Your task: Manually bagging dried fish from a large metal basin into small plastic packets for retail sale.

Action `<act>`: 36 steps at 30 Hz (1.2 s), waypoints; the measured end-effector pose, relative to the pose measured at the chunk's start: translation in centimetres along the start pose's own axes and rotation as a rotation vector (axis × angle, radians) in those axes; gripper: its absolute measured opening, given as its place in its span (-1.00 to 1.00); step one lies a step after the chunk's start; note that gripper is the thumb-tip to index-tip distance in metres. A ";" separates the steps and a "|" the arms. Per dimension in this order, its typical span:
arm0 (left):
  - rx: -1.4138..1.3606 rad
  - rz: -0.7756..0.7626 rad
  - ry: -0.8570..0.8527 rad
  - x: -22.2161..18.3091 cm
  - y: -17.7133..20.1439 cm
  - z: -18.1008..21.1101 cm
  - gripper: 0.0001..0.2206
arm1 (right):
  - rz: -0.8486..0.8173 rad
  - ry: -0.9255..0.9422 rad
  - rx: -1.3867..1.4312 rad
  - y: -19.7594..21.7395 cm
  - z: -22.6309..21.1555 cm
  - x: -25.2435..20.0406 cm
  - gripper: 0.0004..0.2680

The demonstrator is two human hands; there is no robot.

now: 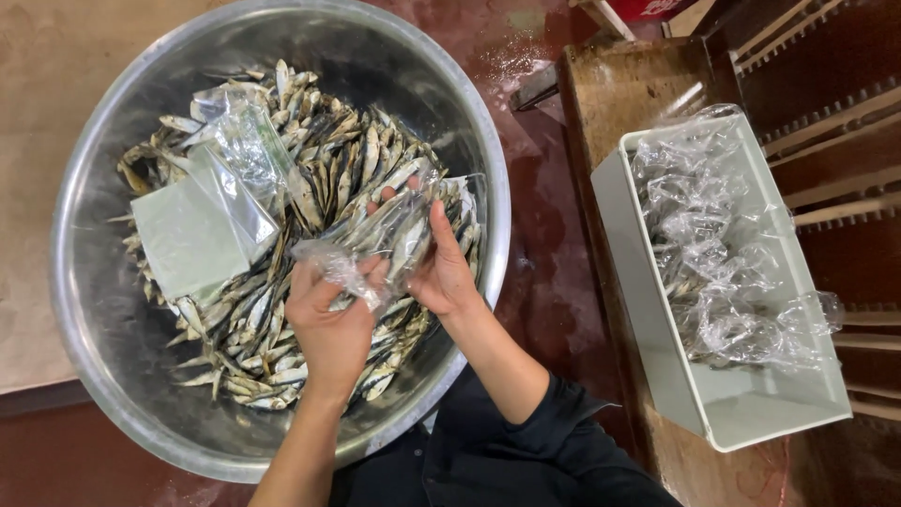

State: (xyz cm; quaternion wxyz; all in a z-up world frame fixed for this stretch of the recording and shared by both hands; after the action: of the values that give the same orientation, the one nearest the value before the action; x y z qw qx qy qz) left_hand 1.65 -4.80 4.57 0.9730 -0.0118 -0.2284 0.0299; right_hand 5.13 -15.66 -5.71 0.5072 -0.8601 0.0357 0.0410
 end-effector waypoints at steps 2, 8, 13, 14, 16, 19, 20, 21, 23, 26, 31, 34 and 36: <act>0.086 -0.056 -0.094 0.2 0.2 0.8 -0.91 | 0.010 -0.024 0.003 0.3 0.0 0.2 -0.56; 0.374 -0.061 -0.414 -0.2 2.4 0.0 -0.92 | 0.064 -0.091 0.005 2.9 0.1 1.7 -0.57; 0.239 -0.303 -0.365 3.1 2.2 0.0 -0.87 | 0.068 -0.281 -0.093 -0.6 -0.5 1.1 -0.46; 0.166 -0.335 -0.235 3.4 2.2 -1.1 -0.88 | 0.158 -0.322 -0.141 -0.4 -0.7 1.6 -0.41; 0.090 -0.358 -0.110 4.3 2.0 -2.2 -0.85 | 0.243 -0.362 -0.197 -0.6 -0.8 1.9 -0.36; 0.225 -0.456 -0.142 5.3 1.0 -2.9 -0.86 | 0.289 -0.352 -0.344 0.2 -1.0 1.1 -0.42; 0.255 -0.533 -0.135 5.5 0.6 -3.9 -0.84 | 0.346 -0.138 -0.546 1.3 -2.0 1.2 -0.48; 0.284 -0.606 -0.130 5.8 0.1 -5.0 -0.82 | 0.391 0.084 -0.746 2.2 -3.1 1.3 -0.50; 0.355 -0.660 -0.147 5.4 -0.5 -7.9 -0.87 | 0.284 0.346 -0.963 1.2 -5.2 1.0 -0.56; 0.495 -0.744 -0.172 5.1 -0.9 -9.7 -0.92 | 0.125 0.537 -1.350 -1.9 -7.2 -0.2 -0.54; 0.555 -0.813 -0.044 3.7 -0.9 -10.6 -0.89 | -0.119 0.462 -2.008 -4.9 -5.8 0.3 -0.39; 0.613 -0.731 -0.164 3.0 -1.0 -12.0 -0.87 | -0.191 0.400 -2.276 -4.5 -4.3 0.9 -0.46; 0.709 -0.661 -0.267 2.4 -1.2 -12.3 -0.87 | -0.239 0.394 -2.260 -4.2 -3.8 1.0 -0.60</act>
State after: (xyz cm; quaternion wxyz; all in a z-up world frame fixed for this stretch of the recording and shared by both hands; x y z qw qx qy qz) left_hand 9.32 -6.01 -5.39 0.8369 0.3963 -0.3185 -0.2028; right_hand 6.70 -16.94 -0.34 -0.5664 -0.8128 -0.0244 -0.1336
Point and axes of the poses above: each hand's wrist, its own x-axis towards the middle knuckle, its own y-axis out of the back of the hand, z = x × y, the point moved 3 cm from there along x, towards the middle knuckle, and after that the axes turned 13 degrees about -x, right-handed, at the moved point
